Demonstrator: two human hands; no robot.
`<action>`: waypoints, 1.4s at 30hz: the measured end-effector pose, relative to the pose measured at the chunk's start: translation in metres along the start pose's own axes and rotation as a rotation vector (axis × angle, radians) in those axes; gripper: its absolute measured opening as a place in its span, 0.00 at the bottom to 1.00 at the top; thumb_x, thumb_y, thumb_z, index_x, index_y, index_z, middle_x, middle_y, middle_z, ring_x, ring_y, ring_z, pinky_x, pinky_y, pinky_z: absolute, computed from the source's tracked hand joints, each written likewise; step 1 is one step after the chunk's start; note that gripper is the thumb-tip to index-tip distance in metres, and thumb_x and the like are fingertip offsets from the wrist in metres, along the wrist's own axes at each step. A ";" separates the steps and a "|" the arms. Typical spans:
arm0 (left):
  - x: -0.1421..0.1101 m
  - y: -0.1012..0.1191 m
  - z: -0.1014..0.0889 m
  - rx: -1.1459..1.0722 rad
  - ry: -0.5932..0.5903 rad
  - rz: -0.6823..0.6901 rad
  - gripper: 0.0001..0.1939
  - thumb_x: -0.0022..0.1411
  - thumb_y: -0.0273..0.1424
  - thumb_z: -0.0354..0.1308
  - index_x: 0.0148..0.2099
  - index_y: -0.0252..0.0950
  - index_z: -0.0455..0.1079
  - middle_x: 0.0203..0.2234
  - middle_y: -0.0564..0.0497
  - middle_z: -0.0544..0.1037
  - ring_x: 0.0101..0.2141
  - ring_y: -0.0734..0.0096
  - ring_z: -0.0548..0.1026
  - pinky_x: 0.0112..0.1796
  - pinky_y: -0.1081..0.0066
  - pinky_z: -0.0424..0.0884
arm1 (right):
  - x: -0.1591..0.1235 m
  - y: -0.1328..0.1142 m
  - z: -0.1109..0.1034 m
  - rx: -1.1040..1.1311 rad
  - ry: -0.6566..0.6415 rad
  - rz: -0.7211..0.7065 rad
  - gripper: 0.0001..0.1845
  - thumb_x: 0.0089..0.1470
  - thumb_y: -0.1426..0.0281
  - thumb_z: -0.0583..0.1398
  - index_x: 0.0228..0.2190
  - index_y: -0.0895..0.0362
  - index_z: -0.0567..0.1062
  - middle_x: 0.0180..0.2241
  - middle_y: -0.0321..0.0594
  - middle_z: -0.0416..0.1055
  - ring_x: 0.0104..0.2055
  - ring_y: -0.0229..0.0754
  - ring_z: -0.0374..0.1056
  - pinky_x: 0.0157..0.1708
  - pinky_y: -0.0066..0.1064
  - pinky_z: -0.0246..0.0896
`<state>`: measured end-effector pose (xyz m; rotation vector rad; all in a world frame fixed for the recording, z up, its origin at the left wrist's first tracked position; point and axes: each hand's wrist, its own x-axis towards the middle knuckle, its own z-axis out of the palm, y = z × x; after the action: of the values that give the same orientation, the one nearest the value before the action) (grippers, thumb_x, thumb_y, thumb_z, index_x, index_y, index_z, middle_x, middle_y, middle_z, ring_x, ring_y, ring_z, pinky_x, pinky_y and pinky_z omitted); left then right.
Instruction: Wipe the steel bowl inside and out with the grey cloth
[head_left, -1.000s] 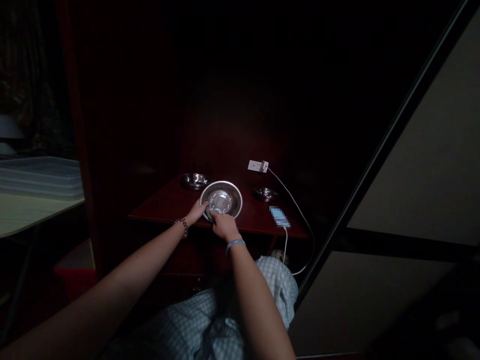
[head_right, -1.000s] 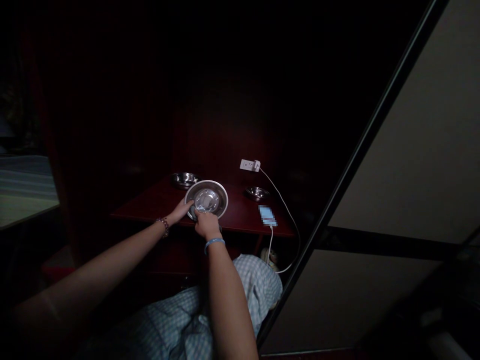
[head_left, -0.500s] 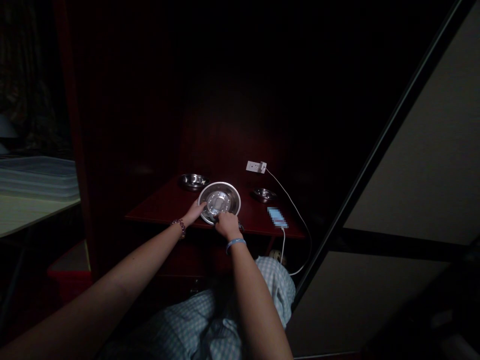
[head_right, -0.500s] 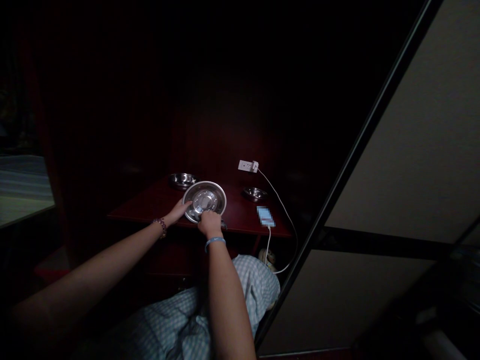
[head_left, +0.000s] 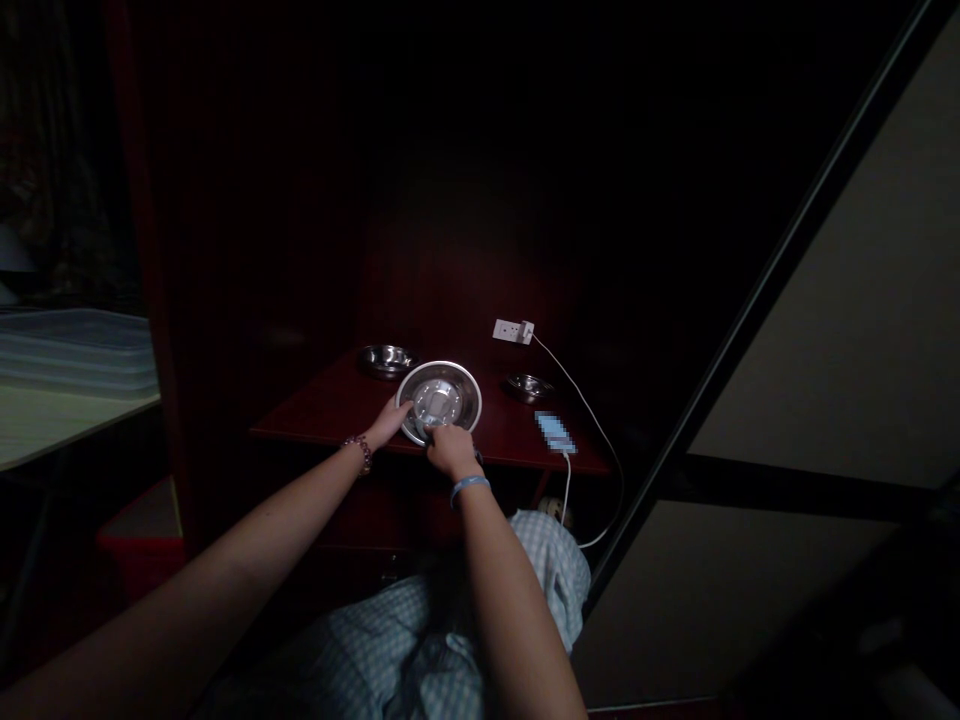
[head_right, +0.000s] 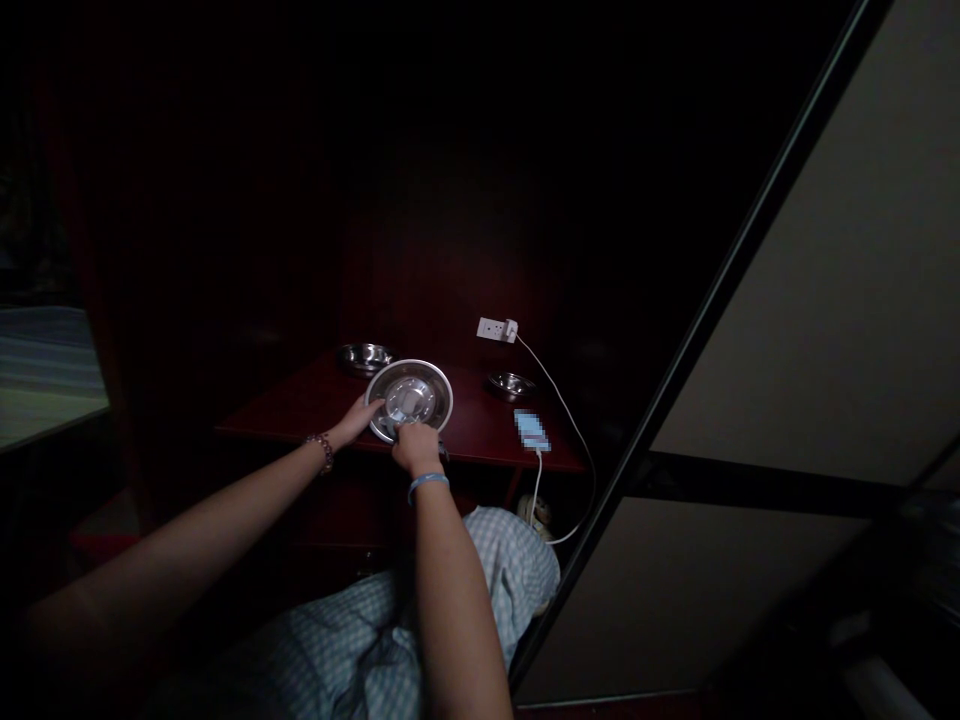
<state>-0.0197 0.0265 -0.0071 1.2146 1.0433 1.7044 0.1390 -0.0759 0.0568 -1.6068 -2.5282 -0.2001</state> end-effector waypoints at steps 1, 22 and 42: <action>0.000 0.000 0.000 -0.005 0.007 0.003 0.19 0.47 0.34 0.61 0.43 0.31 0.73 0.40 0.41 0.81 0.46 0.52 0.77 0.54 0.54 0.66 | 0.000 0.000 0.000 0.004 0.002 0.000 0.22 0.59 0.73 0.53 0.53 0.53 0.75 0.46 0.49 0.77 0.50 0.49 0.73 0.46 0.36 0.67; -0.010 0.014 0.007 0.050 0.051 0.002 0.15 0.49 0.31 0.60 0.41 0.33 0.74 0.38 0.44 0.82 0.46 0.55 0.78 0.53 0.57 0.69 | -0.005 -0.001 -0.004 0.003 0.010 -0.018 0.22 0.58 0.75 0.53 0.52 0.55 0.74 0.46 0.50 0.78 0.49 0.51 0.74 0.46 0.37 0.67; -0.002 -0.003 0.012 -0.028 0.005 -0.053 0.12 0.51 0.28 0.63 0.40 0.31 0.75 0.42 0.41 0.82 0.47 0.56 0.78 0.54 0.59 0.68 | 0.019 -0.011 0.008 0.021 0.001 0.019 0.28 0.57 0.80 0.50 0.59 0.60 0.67 0.49 0.53 0.76 0.53 0.48 0.72 0.49 0.33 0.64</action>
<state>-0.0073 0.0275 -0.0078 1.1561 1.0424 1.6764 0.1206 -0.0626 0.0519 -1.6215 -2.5054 -0.1720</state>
